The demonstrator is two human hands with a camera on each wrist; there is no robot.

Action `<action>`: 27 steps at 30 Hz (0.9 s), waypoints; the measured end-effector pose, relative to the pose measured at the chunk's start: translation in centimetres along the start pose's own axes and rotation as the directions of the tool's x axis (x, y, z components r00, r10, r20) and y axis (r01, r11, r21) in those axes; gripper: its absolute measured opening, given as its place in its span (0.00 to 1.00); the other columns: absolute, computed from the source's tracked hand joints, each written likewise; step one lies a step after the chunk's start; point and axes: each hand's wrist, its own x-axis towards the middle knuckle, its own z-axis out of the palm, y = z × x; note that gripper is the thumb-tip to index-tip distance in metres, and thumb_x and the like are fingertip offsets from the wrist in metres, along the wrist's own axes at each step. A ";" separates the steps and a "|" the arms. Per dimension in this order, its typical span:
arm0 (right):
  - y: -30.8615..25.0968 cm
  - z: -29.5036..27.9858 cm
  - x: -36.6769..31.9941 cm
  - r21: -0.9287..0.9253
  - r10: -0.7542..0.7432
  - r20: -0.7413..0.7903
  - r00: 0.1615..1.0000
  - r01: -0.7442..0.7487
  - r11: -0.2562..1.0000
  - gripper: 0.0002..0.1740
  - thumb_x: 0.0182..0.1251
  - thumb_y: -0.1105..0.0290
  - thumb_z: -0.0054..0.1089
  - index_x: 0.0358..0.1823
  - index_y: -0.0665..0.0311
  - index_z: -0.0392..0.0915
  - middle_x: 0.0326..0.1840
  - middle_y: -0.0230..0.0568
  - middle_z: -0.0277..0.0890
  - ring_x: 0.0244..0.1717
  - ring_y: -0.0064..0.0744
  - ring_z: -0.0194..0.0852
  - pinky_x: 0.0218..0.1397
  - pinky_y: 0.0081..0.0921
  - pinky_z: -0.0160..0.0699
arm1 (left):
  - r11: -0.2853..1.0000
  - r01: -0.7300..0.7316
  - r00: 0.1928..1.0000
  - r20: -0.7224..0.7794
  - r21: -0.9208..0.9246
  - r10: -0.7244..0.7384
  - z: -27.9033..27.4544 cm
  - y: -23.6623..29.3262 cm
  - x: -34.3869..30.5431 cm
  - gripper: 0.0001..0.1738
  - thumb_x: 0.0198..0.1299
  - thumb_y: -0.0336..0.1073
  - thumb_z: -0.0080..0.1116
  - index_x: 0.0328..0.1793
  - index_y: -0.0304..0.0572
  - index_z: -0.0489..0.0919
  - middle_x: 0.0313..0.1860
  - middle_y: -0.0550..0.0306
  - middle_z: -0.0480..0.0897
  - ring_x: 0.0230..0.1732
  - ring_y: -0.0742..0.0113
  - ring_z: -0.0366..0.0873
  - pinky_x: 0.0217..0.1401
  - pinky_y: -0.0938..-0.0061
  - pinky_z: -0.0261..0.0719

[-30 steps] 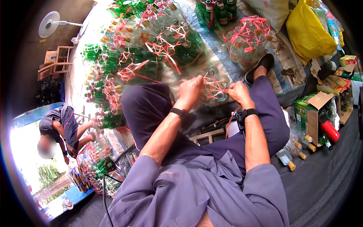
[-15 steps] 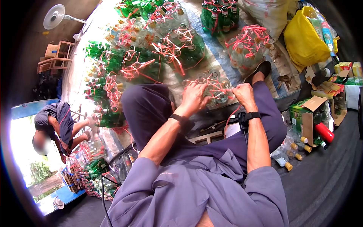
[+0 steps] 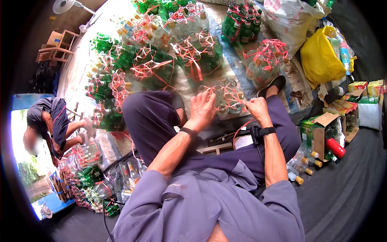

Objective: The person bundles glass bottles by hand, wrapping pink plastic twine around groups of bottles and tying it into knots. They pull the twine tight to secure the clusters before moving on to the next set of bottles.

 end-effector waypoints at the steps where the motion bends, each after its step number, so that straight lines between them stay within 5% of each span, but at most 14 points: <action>1: 0.2 0.0 -0.2 -0.032 -0.057 0.020 0.998 0.058 0.998 0.17 0.50 0.59 0.61 0.22 0.69 0.83 0.19 0.56 0.76 0.22 0.49 0.78 0.33 0.40 0.77 | 1.000 0.005 1.000 -0.005 -0.003 -0.005 -0.1 -0.3 0.0 0.43 0.43 0.40 0.74 0.70 0.51 0.69 0.61 0.50 0.72 0.63 0.48 0.68 0.64 0.51 0.63; 7: -1.6 1.2 -3.0 -0.018 -0.122 0.132 0.984 0.125 0.992 0.17 0.54 0.61 0.62 0.25 0.72 0.83 0.21 0.60 0.76 0.22 0.50 0.80 0.31 0.42 0.76 | 0.997 0.069 0.995 0.076 0.028 -0.071 -1.4 -3.4 0.0 0.49 0.34 0.47 0.79 0.69 0.51 0.73 0.67 0.61 0.75 0.67 0.54 0.67 0.66 0.51 0.59; 10: -4.3 1.8 -5.0 -0.030 -0.077 0.233 0.969 0.086 0.996 0.17 0.57 0.62 0.59 0.20 0.68 0.84 0.17 0.54 0.77 0.21 0.44 0.81 0.30 0.39 0.76 | 0.979 0.148 0.989 -0.010 0.137 -0.148 -2.4 -4.7 0.1 0.51 0.33 0.50 0.81 0.70 0.54 0.73 0.71 0.56 0.71 0.68 0.53 0.67 0.68 0.53 0.59; 14: -3.4 4.8 -5.7 -0.047 -0.360 0.258 0.897 0.384 0.922 0.18 0.58 0.63 0.57 0.19 0.70 0.81 0.19 0.59 0.76 0.24 0.57 0.79 0.34 0.46 0.78 | 0.947 0.295 0.953 0.032 0.123 -0.301 -2.8 -6.4 -0.6 0.53 0.37 0.50 0.80 0.75 0.59 0.68 0.67 0.54 0.76 0.64 0.50 0.73 0.63 0.54 0.69; 15: -3.4 5.2 -6.0 0.006 -0.447 0.271 0.852 0.463 0.886 0.16 0.57 0.66 0.55 0.21 0.75 0.74 0.19 0.65 0.67 0.20 0.61 0.71 0.30 0.48 0.72 | 0.946 0.297 0.952 0.031 0.129 -0.303 -2.8 -6.5 -0.8 0.53 0.37 0.50 0.80 0.75 0.59 0.68 0.67 0.54 0.76 0.64 0.50 0.73 0.63 0.54 0.69; 17: -3.6 5.9 -6.3 0.049 -0.392 0.305 0.868 0.396 0.917 0.16 0.55 0.65 0.55 0.21 0.75 0.73 0.18 0.65 0.66 0.20 0.61 0.70 0.31 0.49 0.71 | 0.853 0.491 0.862 0.243 -0.176 -0.445 -2.6 -6.2 -1.4 0.56 0.45 0.46 0.77 0.81 0.60 0.59 0.62 0.51 0.81 0.56 0.44 0.81 0.55 0.54 0.78; 18: -3.6 6.1 -6.3 0.062 -0.368 0.311 0.876 0.368 0.928 0.17 0.55 0.65 0.54 0.21 0.75 0.73 0.18 0.65 0.66 0.21 0.61 0.70 0.31 0.49 0.71 | 0.860 0.491 0.858 0.251 -0.143 -0.448 -2.6 -5.5 -1.4 0.54 0.53 0.41 0.70 0.84 0.54 0.50 0.60 0.45 0.83 0.51 0.40 0.84 0.51 0.54 0.82; 21: -3.6 5.7 -6.0 0.072 -0.299 0.341 0.891 0.293 0.953 0.17 0.53 0.65 0.54 0.20 0.76 0.72 0.18 0.64 0.65 0.20 0.61 0.70 0.30 0.49 0.70 | 0.822 0.512 0.859 0.176 -0.250 -0.481 -1.1 -5.3 -2.0 0.52 0.56 0.39 0.64 0.84 0.49 0.48 0.64 0.43 0.80 0.48 0.43 0.85 0.53 0.57 0.82; 24: -4.2 4.8 -6.5 0.083 -0.290 0.361 0.886 0.280 0.957 0.17 0.54 0.65 0.55 0.20 0.76 0.72 0.18 0.64 0.65 0.20 0.61 0.68 0.30 0.48 0.70 | 0.692 0.624 0.779 0.217 -0.364 -0.589 0.5 -6.1 -2.1 0.47 0.60 0.43 0.62 0.82 0.44 0.52 0.59 0.43 0.83 0.39 0.52 0.87 0.42 0.61 0.86; 26: -4.1 4.7 -6.8 0.063 -0.309 0.357 0.882 0.307 0.950 0.17 0.54 0.65 0.56 0.20 0.76 0.73 0.18 0.64 0.66 0.20 0.61 0.69 0.30 0.48 0.70 | 0.227 0.759 0.576 0.467 -0.610 -0.671 2.0 -6.4 -1.6 0.42 0.64 0.48 0.60 0.80 0.44 0.56 0.51 0.48 0.84 0.31 0.63 0.86 0.29 0.69 0.84; 27: -3.9 4.8 -6.9 0.044 -0.323 0.356 0.877 0.330 0.943 0.17 0.55 0.65 0.56 0.21 0.76 0.74 0.18 0.64 0.66 0.21 0.62 0.69 0.30 0.48 0.70 | 0.203 0.747 0.593 0.497 -0.633 -0.634 1.7 -6.1 -1.4 0.35 0.68 0.51 0.56 0.75 0.43 0.62 0.46 0.52 0.82 0.28 0.68 0.84 0.20 0.74 0.80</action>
